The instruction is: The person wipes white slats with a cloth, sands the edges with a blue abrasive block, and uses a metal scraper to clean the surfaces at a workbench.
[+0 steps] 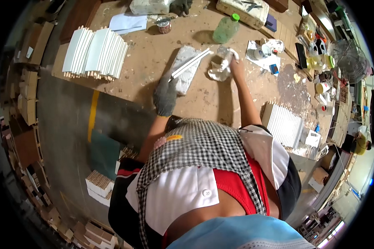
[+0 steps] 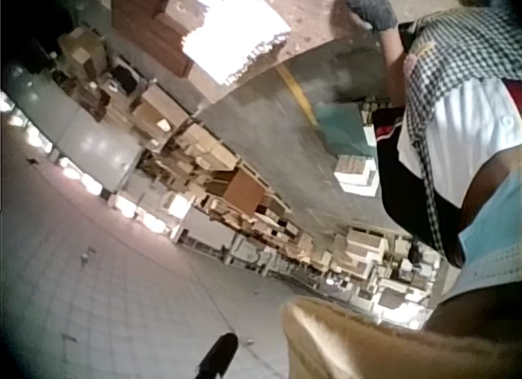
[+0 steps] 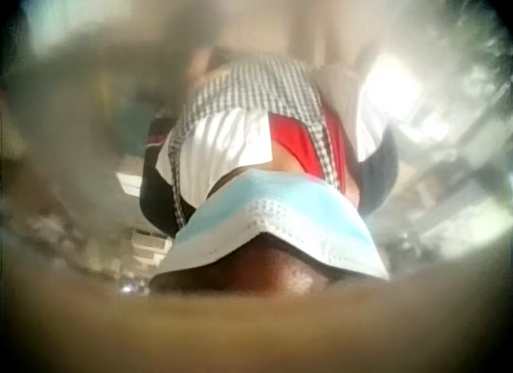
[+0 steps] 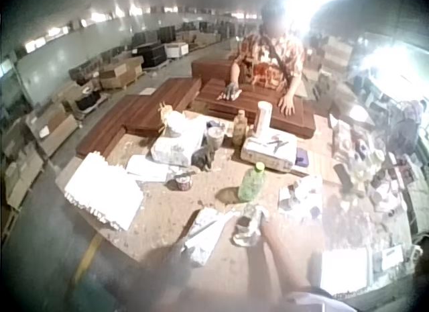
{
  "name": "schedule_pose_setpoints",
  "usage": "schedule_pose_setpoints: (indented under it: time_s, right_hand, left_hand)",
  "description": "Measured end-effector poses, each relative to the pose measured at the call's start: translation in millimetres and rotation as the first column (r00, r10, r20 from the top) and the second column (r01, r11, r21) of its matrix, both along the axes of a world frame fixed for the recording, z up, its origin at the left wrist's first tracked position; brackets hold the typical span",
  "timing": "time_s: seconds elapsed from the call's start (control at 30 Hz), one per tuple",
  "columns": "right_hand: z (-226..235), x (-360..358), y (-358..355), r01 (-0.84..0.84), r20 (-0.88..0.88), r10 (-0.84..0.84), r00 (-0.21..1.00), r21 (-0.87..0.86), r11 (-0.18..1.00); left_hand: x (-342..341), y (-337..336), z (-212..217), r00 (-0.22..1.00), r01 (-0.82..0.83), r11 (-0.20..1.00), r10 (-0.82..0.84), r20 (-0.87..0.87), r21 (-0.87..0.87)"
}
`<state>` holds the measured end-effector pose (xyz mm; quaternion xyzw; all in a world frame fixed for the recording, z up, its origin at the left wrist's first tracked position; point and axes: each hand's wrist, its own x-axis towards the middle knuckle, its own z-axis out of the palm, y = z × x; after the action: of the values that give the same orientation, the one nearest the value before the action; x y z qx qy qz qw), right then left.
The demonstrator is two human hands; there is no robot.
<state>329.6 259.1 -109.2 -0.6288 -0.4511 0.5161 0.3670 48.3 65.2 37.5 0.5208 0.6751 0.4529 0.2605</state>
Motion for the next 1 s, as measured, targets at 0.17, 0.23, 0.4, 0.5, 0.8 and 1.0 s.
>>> schedule_pose_setpoints:
  time_s: [0.17,0.23,0.4,0.5,0.8,1.0]
  right_hand:
    - [21.3,47.9,-22.2,0.151,-0.655,-0.193,0.731,-0.121,0.981]
    - [58.3,32.2,-30.5,0.183,-0.696,-0.151,0.702,-0.029,0.983]
    - [115.8,-41.4,-65.2,-0.184,0.06,0.181,0.982,0.057,0.981]
    - [132.9,-121.4,-103.6,-0.788,0.607,0.512,0.608,0.383,0.482]
    - [72.3,-119.7,24.7,-0.549,0.799,0.44,0.41,-0.169,0.818]
    - [122.0,-126.9,-32.3,-0.578,0.616,0.366,0.698,0.182,0.796]
  left_hand:
    - [-36.0,-3.8,-30.3,0.958,0.243,0.938,-0.192,-0.212,0.247]
    - [-45.1,-3.8,-45.8,0.914,0.294,0.928,-0.204,-0.35,0.228]
    - [-20.9,-18.4,-46.7,0.998,0.07,0.994,-0.07,-0.006,0.079]
    - [-16.4,-15.8,-89.5,0.922,-0.002,0.998,0.028,0.386,-0.066]
    - [-15.4,-2.7,-84.5,0.942,-0.028,1.0,0.027,0.334,-0.001]
    - [-17.9,-19.7,-79.0,0.889,-0.017,0.998,-0.011,0.458,0.057]
